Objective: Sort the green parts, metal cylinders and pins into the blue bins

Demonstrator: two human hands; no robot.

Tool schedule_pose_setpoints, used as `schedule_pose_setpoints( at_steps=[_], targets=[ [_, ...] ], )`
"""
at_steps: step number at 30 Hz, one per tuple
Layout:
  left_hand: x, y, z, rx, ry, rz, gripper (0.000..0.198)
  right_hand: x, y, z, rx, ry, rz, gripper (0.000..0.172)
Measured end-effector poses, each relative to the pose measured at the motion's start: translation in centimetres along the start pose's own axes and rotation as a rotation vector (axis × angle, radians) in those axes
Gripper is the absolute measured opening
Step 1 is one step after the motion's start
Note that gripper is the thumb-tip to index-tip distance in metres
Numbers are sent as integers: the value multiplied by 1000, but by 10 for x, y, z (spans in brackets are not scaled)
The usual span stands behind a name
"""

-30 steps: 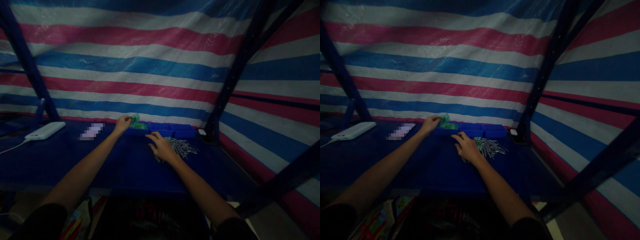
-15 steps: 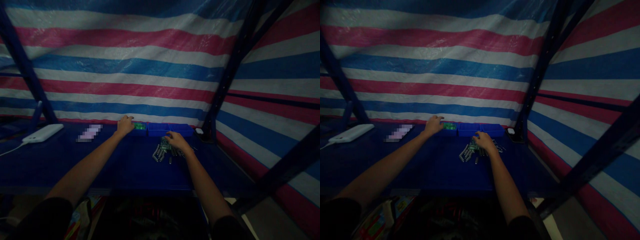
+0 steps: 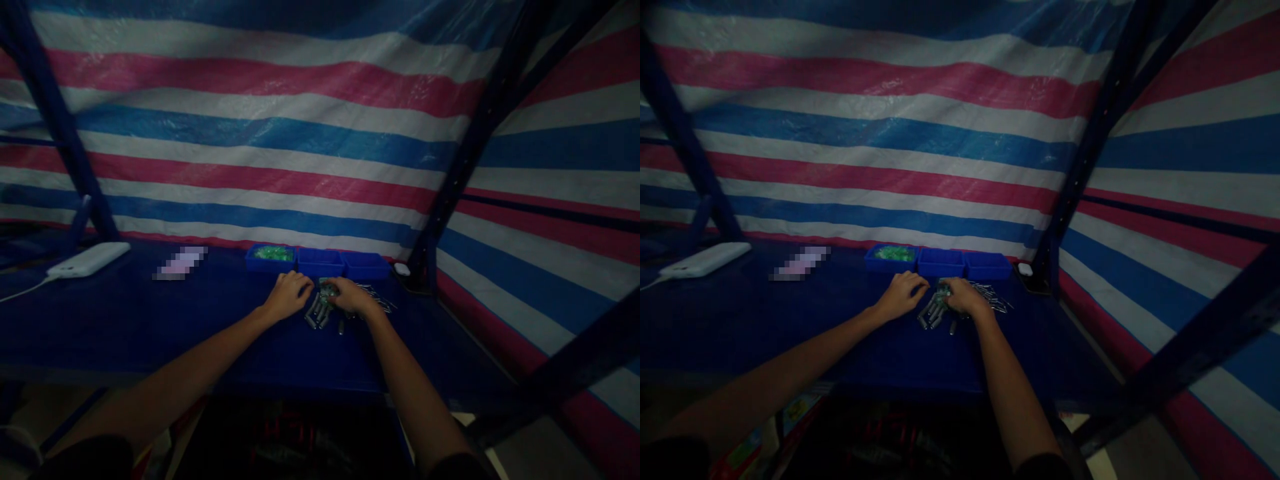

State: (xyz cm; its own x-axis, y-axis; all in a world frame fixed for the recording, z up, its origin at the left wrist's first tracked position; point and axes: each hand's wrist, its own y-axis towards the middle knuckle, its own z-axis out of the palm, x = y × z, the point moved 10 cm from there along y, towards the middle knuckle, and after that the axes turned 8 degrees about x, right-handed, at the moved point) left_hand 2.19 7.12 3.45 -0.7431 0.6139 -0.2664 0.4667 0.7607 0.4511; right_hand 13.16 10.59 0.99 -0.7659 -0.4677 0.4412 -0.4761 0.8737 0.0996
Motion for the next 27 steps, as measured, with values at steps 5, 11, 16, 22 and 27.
schedule_pose_setpoints(
  at_steps=[5,11,16,22,27],
  targets=[
    [42,4,-2,-29,-257,-155,21,2,1,-20,-168,180,33,20],
    [61,2,23,96,-944,-393,53,49,-11,-41,-439,80,-251,13],
    [56,-4,35,152,-1254,-468,32,72,-16,-32,-526,66,-335,22],
    [48,-10,44,255,-1436,-502,26,77,-19,-31,-492,131,-380,24],
    [51,-3,30,127,-1423,-406,23,75,-18,-26,-487,96,-326,24]
  ],
)
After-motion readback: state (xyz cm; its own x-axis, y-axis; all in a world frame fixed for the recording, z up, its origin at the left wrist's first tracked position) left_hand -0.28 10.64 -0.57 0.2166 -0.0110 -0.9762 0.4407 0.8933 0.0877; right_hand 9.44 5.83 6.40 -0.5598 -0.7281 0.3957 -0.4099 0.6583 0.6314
